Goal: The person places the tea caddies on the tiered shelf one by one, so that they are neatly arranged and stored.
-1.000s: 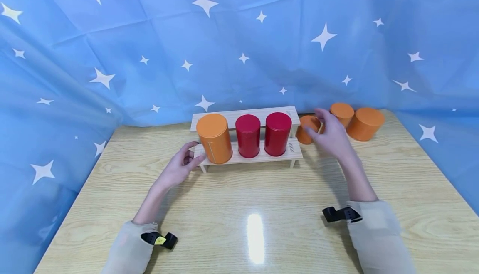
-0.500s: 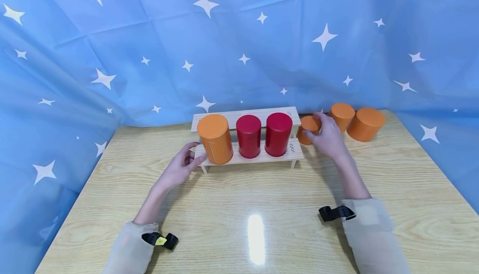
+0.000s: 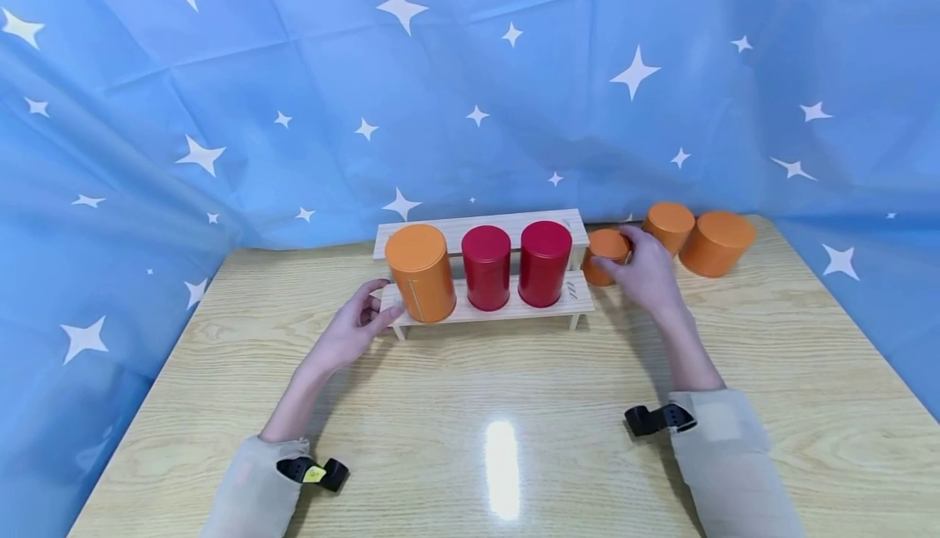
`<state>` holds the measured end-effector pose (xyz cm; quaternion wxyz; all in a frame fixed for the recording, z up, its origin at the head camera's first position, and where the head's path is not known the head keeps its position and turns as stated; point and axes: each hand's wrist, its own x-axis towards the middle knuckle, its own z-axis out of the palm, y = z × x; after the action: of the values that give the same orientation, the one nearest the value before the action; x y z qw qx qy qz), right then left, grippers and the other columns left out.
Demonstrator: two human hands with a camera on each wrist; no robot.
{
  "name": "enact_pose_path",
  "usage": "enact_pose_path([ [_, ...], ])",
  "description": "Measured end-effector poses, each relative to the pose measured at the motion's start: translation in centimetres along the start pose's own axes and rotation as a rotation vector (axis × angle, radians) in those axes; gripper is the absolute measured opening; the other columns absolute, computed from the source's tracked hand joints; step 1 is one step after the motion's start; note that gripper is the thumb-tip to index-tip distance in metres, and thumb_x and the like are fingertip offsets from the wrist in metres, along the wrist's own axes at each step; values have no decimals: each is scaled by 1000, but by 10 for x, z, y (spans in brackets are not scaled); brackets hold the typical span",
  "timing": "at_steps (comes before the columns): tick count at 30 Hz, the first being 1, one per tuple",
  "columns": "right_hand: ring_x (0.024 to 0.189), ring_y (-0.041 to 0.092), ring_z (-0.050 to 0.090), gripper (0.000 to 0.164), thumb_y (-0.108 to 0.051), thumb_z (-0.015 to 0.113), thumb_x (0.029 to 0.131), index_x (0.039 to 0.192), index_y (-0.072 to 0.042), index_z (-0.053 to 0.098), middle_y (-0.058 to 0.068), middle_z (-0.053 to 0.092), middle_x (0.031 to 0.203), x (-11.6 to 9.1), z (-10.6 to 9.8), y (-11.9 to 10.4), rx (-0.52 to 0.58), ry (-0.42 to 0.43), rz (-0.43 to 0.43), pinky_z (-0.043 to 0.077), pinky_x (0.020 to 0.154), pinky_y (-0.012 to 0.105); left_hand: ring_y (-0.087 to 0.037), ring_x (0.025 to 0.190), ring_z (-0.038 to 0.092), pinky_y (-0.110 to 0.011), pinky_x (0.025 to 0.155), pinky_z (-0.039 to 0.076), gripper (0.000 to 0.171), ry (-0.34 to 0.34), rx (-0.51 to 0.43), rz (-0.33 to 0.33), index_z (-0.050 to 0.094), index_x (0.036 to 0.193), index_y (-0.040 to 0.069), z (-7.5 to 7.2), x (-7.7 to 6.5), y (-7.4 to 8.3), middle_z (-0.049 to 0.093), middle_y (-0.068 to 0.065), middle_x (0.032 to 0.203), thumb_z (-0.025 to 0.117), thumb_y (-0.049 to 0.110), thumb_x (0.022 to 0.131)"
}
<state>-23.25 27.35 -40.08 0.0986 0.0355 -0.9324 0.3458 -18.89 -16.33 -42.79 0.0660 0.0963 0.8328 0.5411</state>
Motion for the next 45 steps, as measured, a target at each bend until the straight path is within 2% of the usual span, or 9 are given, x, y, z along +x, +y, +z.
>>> enact_pose_path([
  [4,97,39,53,63,-28,76,92,139,6,52,26,59,117,-2,-2,-1,5,56,8,43,73,43,-19,81,50,-29,71,44,69,8,6,-3,36,151,0,0,-1,0,50,-8,94,68,30,99],
  [9,106,42,52,64,-31,77,91,137,6,54,26,58,125,-5,-7,-6,39,138,1,40,80,46,-19,81,51,-29,71,44,68,7,6,0,36,151,1,0,0,-1,51,-8,94,68,31,99],
  [15,104,36,53,57,-29,81,88,131,3,61,24,63,121,-5,-14,-16,68,242,-41,37,81,43,-20,81,50,-29,70,44,68,7,8,-3,36,152,2,1,0,-2,50,-8,95,67,32,99],
  [20,98,13,53,55,-23,85,83,128,2,65,21,66,118,-5,-19,-25,93,340,-76,37,81,30,-19,81,48,-28,69,42,67,7,6,-19,34,152,0,0,-1,3,49,-8,95,66,26,100],
  [23,95,-3,50,57,-21,86,82,129,3,65,21,65,121,-7,-23,-29,126,372,-77,39,84,24,-20,80,48,-28,70,42,64,-1,11,-31,33,151,-5,-1,-5,17,49,-10,94,65,19,101],
  [26,96,-9,50,59,-21,86,83,132,2,64,21,64,125,-9,-29,-34,159,384,-66,41,88,20,-21,80,49,-28,69,43,63,-7,17,-20,33,150,-7,-1,-6,19,49,-11,93,64,18,102],
  [31,98,-7,54,60,-20,87,81,133,-2,64,17,64,126,-12,-38,-44,208,416,-49,45,91,19,-19,80,50,-28,69,44,68,-1,-3,7,35,152,-1,0,0,-1,50,-9,94,67,29,100],
  [40,100,-3,58,58,-16,88,80,132,-6,66,7,65,123,-18,-46,-63,272,517,-109,44,92,16,-18,78,48,-27,66,43,66,11,-3,-3,35,152,0,2,-1,0,49,-7,92,67,27,100],
  [45,102,0,60,57,-11,89,77,130,-7,68,6,66,122,-20,-50,-76,303,566,-158,46,93,17,-19,78,48,-27,66,43,64,17,8,-5,36,151,0,2,-2,3,49,-7,91,66,26,101],
])
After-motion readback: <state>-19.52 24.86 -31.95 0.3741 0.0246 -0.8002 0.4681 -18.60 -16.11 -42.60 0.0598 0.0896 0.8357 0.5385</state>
